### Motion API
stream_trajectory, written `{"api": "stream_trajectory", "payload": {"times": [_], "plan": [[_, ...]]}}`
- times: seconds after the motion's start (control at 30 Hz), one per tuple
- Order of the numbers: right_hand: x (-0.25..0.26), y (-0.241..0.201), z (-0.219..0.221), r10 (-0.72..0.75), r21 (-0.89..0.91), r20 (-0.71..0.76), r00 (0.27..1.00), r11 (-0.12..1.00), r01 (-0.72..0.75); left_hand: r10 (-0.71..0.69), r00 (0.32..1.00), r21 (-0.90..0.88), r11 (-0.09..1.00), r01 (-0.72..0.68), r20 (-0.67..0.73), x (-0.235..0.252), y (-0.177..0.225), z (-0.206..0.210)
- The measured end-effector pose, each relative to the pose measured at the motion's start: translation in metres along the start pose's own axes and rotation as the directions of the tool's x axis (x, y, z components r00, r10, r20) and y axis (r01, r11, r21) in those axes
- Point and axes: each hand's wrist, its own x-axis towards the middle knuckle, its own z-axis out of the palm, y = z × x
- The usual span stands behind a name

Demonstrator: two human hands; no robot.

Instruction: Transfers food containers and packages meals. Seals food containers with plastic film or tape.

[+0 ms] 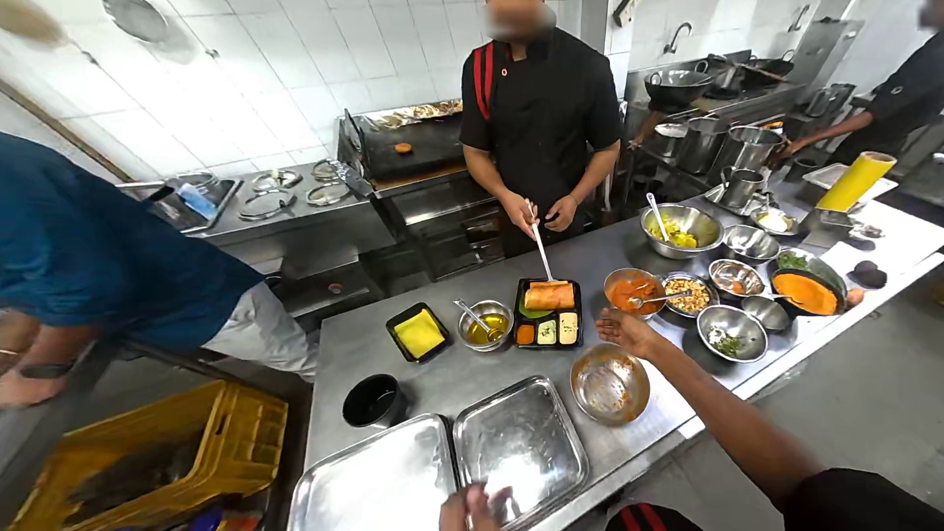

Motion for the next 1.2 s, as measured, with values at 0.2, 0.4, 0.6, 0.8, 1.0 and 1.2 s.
{"api": "stream_trajectory", "payload": {"times": [0.2,0.4,0.6,0.8,1.0,1.2], "plan": [[0.082,0.013,0.010,0.086,-0.412,0.055,0.995,0.910,-0.056,-0.253,0.807,0.216,0.963,0.159,0.534,0.145,-0.014,0.160],[0.132,0.036,0.008,0.085,-0.399,0.074,0.994,0.916,-0.048,-0.629,0.644,0.661,0.709,0.246,0.435,0.214,-0.035,0.259],[0.151,0.050,-0.001,0.011,-0.437,0.059,0.998,0.899,0.016,-0.682,0.654,0.493,0.714,0.497,0.328,0.209,-0.069,0.278],[0.152,0.035,-0.006,0.086,-0.374,0.052,0.995,0.926,-0.060,-0.773,0.505,-0.133,0.495,0.858,0.384,0.208,-0.070,0.287],[0.158,0.031,-0.018,0.087,-0.356,0.093,0.992,0.933,-0.049,-0.763,0.520,-0.390,0.376,0.840,0.384,0.199,-0.056,0.297],[0.138,0.009,-0.025,0.064,-0.300,0.151,0.986,0.954,-0.016,-0.715,0.558,-0.460,0.362,0.811,0.421,0.198,-0.033,0.278]]}}
